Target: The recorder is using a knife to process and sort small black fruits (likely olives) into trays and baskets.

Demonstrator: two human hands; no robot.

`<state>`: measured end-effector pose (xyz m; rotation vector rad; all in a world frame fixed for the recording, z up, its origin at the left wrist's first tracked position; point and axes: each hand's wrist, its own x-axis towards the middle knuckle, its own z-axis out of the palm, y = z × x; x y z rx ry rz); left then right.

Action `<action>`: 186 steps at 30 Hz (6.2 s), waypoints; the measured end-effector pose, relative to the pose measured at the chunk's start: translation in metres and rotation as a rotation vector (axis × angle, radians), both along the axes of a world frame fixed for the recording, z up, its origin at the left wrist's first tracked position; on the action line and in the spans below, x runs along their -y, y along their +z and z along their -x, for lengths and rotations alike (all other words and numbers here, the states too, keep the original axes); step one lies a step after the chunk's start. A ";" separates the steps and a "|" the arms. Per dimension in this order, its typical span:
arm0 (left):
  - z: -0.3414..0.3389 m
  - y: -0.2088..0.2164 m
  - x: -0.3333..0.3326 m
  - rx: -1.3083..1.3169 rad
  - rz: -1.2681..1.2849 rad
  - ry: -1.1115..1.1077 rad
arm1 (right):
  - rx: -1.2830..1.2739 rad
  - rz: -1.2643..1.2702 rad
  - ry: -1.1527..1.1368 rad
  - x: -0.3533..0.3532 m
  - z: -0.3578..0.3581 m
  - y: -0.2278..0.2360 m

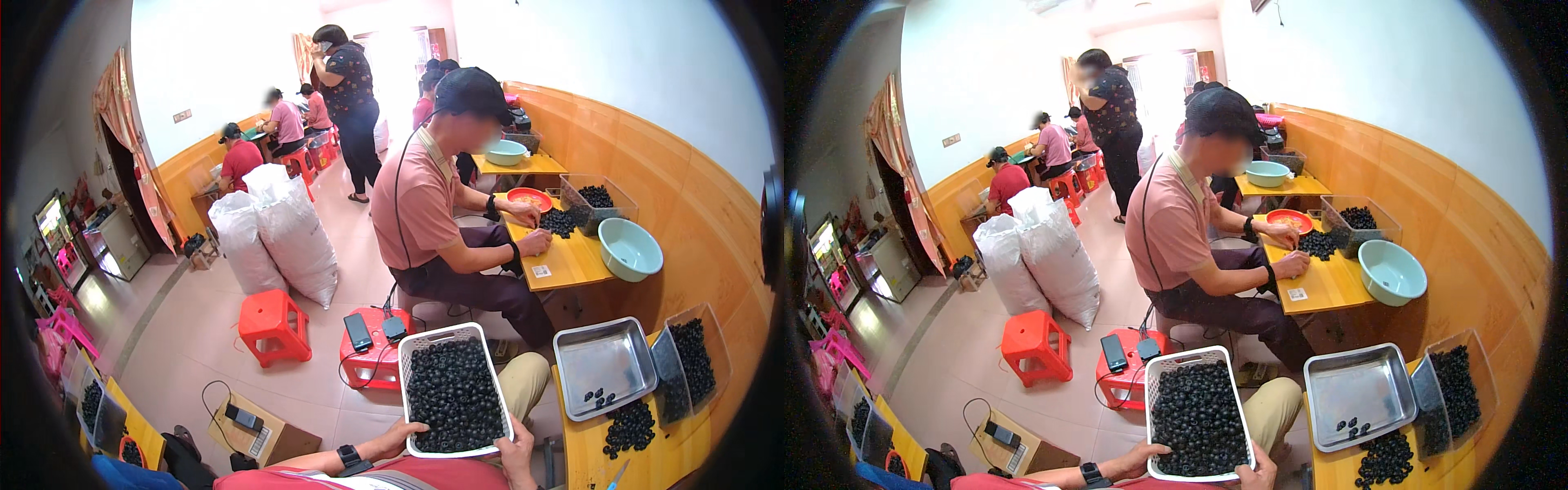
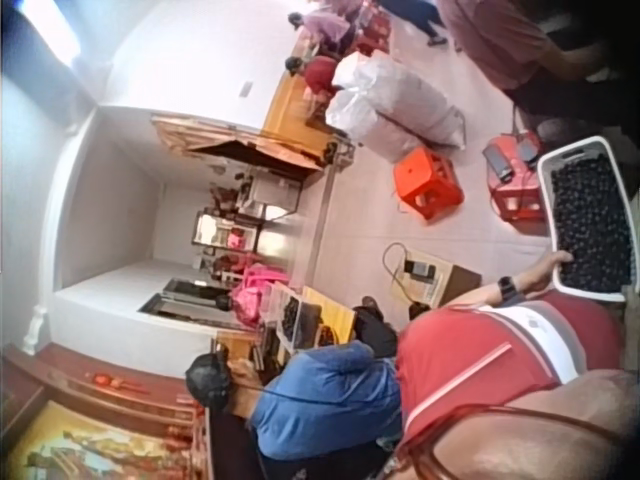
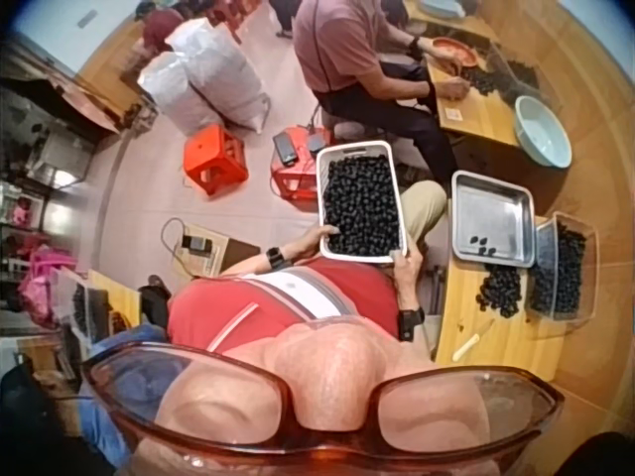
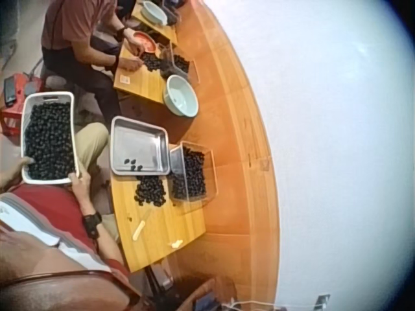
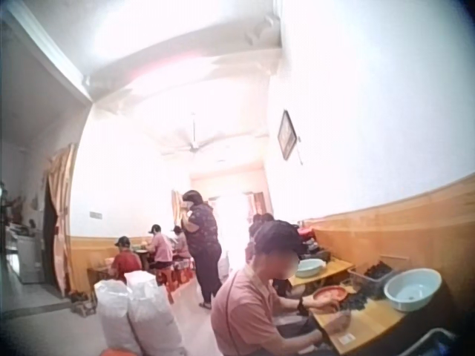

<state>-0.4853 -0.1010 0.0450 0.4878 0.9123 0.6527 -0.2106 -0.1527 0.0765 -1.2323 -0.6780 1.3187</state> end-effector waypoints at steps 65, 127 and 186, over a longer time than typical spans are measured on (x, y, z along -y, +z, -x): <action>0.081 0.062 0.004 0.189 -0.245 0.693 | -0.120 -0.062 0.367 -0.027 0.011 0.030; 0.240 0.073 -0.083 -0.101 -0.321 1.046 | -0.044 0.268 0.022 0.036 -0.055 -0.049; 0.238 0.187 -0.263 -0.152 -0.295 0.835 | -0.033 0.232 -0.223 0.111 -0.064 -0.074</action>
